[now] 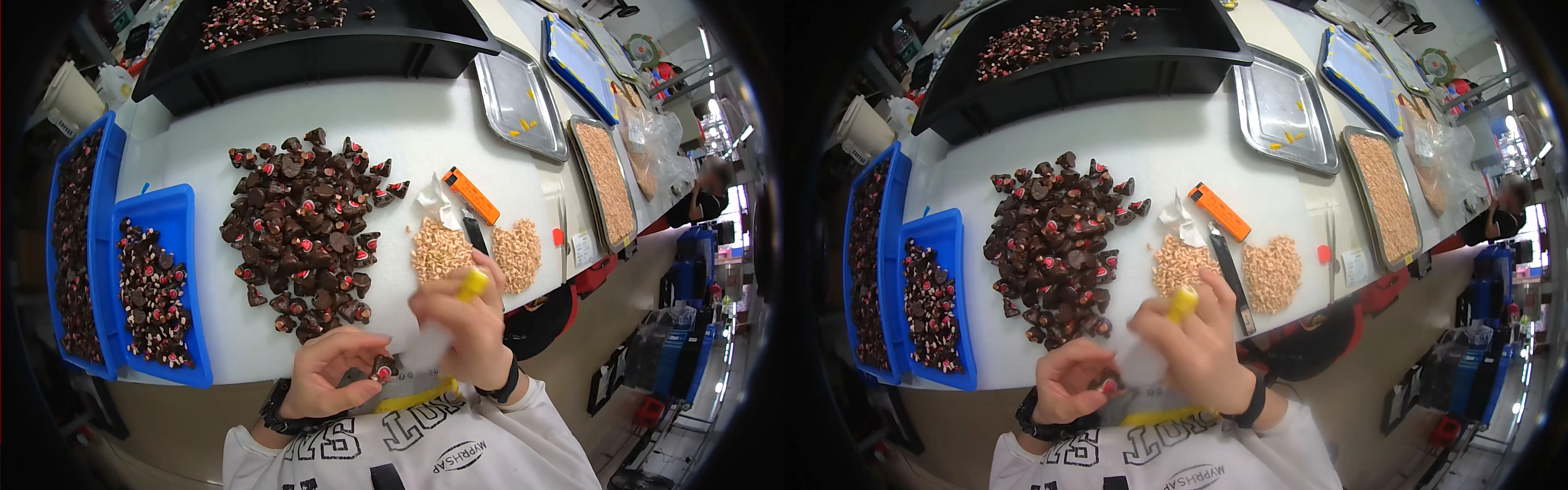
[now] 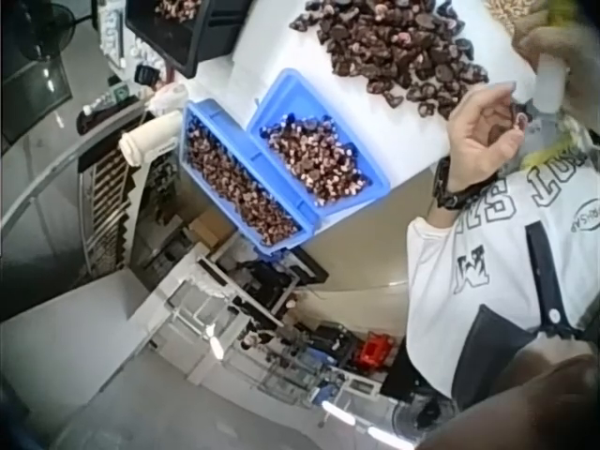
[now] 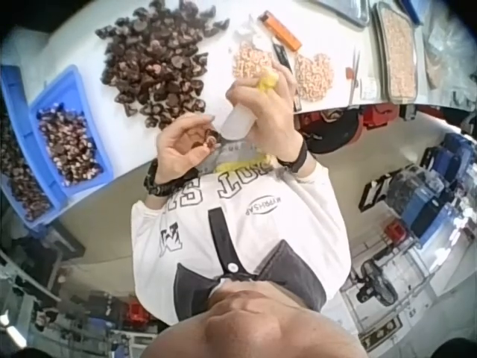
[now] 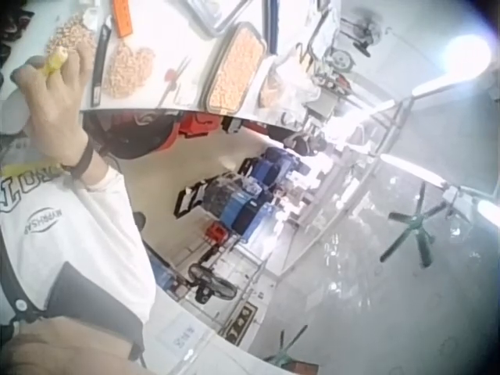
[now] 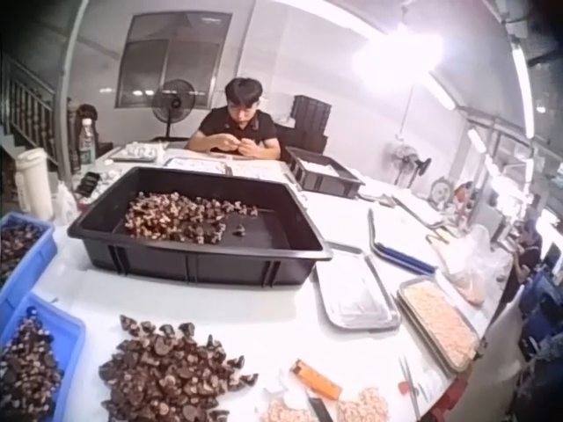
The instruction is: The person is assembling small toy parts using adhesive from a dispenser.
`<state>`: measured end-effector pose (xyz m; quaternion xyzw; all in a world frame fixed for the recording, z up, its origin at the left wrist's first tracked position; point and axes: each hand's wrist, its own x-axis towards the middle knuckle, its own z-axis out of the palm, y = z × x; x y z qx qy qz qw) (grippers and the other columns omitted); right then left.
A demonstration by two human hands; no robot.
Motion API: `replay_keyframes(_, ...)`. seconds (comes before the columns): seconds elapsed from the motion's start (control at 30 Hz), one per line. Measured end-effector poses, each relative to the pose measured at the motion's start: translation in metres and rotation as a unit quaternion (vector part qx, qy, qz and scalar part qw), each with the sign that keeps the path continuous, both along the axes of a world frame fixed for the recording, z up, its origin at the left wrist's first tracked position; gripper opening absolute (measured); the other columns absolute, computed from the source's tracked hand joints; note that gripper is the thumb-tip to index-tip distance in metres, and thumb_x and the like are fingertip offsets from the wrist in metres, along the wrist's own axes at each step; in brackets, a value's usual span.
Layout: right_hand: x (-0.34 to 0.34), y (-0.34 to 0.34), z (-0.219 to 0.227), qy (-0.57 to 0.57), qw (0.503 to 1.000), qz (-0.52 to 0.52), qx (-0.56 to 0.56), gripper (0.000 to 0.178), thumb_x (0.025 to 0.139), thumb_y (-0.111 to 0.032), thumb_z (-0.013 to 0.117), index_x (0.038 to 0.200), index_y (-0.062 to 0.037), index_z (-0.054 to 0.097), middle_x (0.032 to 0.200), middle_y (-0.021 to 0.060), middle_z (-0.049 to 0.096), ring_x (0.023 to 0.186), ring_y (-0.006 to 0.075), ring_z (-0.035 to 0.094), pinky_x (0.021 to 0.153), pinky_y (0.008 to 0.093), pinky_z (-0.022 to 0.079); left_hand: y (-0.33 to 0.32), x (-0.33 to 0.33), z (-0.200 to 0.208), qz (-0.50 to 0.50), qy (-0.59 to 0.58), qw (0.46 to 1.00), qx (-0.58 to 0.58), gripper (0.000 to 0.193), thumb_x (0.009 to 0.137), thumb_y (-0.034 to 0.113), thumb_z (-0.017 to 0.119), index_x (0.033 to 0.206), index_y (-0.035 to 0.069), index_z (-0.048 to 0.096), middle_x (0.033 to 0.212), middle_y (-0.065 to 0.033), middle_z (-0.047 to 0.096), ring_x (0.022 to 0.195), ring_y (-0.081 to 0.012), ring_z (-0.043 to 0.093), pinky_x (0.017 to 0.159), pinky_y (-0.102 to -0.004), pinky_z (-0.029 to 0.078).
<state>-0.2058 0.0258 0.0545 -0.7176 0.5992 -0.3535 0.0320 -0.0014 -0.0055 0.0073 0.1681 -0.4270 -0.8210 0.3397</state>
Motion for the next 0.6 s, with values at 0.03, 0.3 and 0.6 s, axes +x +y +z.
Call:
replay_keyframes(0.03,-0.001,0.003,0.007,-0.086,0.996,0.04,-0.005,0.022,0.068,-0.007,0.066,0.089,-0.0122,0.062,0.086,0.0003,0.065,0.077,0.0205,0.054,0.1,0.0449,0.031,-0.002,-0.001,0.002,0.001,0.0,1.0,0.0,0.042,0.079,-0.002,0.069,0.119,-0.009,0.055,0.109,-0.015,0.057,0.094,-0.0177,0.062,0.079,-0.028,0.054)
replay_keyframes(0.3,0.011,0.004,-0.002,-0.17,0.98,0.102,0.032,0.03,0.063,-0.01,0.075,0.09,-0.0121,0.063,0.086,-0.0003,0.065,0.078,0.019,0.06,0.1,0.0464,0.032,-0.012,-0.003,0.007,-0.076,-0.053,0.989,-0.118,0.058,0.074,-0.006,0.074,0.126,-0.008,0.05,0.111,-0.0131,0.057,0.092,-0.0147,0.063,0.073,-0.024,0.052)
replay_keyframes(0.6,0.004,0.008,0.001,-0.12,0.985,0.12,0.022,0.025,0.062,-0.012,0.076,0.084,-0.013,0.063,0.091,0.0002,0.068,0.079,0.0187,0.06,0.1,0.0447,0.034,-0.007,-0.003,0.001,-0.047,-0.029,0.994,-0.097,0.057,0.075,-0.005,0.073,0.127,-0.006,0.049,0.114,-0.0146,0.056,0.094,-0.0164,0.062,0.073,-0.0253,0.052)
